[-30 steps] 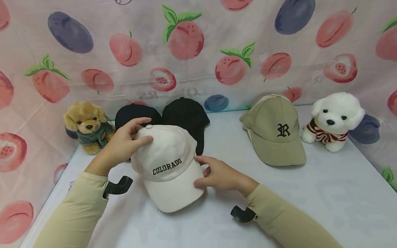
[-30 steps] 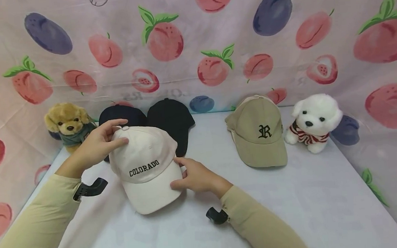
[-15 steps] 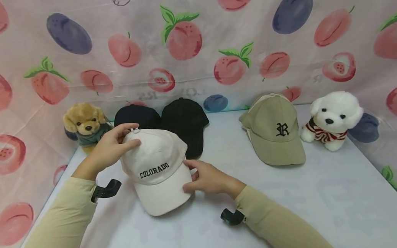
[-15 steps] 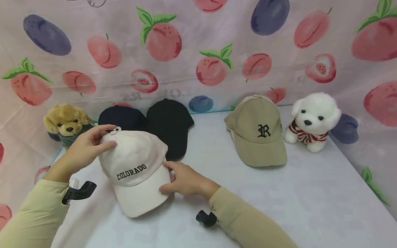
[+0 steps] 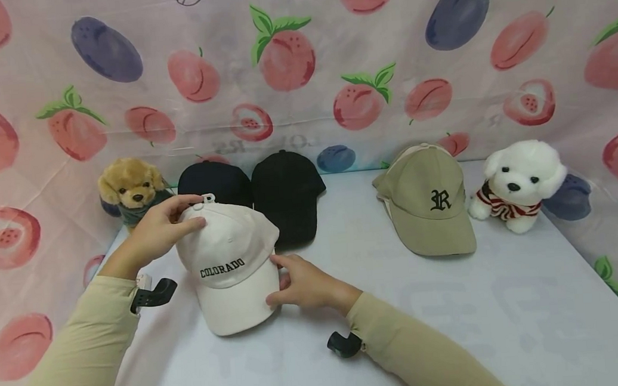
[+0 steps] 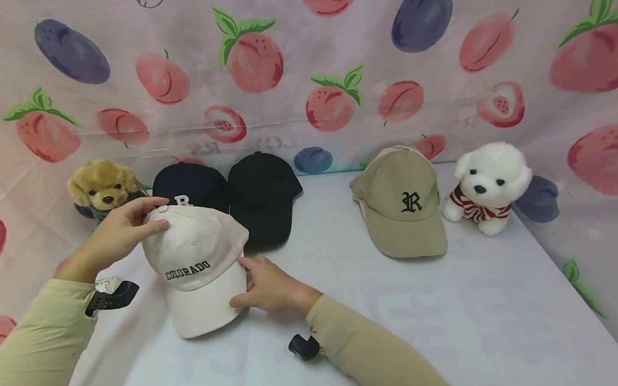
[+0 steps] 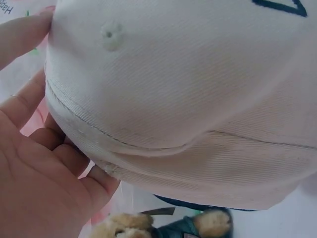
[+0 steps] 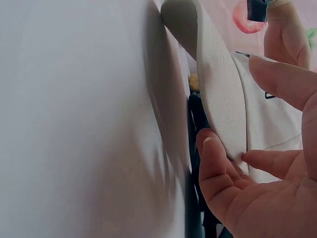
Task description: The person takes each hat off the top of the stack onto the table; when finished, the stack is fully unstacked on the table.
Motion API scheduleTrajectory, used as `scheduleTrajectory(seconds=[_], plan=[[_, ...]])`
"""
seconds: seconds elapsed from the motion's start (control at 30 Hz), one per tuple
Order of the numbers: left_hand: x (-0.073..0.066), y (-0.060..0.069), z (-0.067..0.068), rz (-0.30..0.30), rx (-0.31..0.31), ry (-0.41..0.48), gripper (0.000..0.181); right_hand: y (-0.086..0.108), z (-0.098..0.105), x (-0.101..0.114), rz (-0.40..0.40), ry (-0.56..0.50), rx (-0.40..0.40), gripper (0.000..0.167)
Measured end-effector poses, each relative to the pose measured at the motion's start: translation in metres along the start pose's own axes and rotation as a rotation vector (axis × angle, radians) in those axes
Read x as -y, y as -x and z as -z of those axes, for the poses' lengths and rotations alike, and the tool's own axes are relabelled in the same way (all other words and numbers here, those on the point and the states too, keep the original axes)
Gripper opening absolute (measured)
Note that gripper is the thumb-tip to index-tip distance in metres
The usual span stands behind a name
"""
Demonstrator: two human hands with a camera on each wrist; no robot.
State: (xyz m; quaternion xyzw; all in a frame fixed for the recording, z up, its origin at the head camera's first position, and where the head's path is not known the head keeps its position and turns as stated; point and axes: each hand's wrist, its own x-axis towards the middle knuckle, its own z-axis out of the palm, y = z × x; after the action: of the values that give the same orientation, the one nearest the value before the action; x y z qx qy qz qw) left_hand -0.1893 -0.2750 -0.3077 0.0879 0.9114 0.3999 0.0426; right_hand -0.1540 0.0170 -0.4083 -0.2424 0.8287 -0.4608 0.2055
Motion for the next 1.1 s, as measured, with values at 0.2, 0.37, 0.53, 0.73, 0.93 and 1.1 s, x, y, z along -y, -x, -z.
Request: scheduleTrajectory(seconds=[0.2,0.37,0.53,0.73,0.93,1.1], plan=[[0.003,0.000,0.005,0.013,0.011,0.008,0.061,-0.005,-0.007,0.005,0.005,0.008,0.014,0.088],[0.006,-0.003,0.009,0.022,0.009,0.000,0.060,-0.010,-0.014,0.008,0.003,-0.001,0.023,0.087],[0.012,-0.004,0.012,0.022,-0.003,-0.025,0.058,-0.015,-0.021,0.012,0.000,-0.014,0.038,0.086],[0.021,-0.007,0.016,0.016,-0.016,-0.028,0.057,-0.021,-0.030,0.017,0.015,-0.031,0.048,0.080],[0.027,-0.010,0.020,0.026,-0.005,-0.031,0.058,-0.029,-0.040,0.019,0.012,-0.078,0.064,0.083],[0.030,-0.014,0.023,0.030,0.006,-0.043,0.058,-0.034,-0.048,0.022,-0.008,-0.069,0.066,0.089]])
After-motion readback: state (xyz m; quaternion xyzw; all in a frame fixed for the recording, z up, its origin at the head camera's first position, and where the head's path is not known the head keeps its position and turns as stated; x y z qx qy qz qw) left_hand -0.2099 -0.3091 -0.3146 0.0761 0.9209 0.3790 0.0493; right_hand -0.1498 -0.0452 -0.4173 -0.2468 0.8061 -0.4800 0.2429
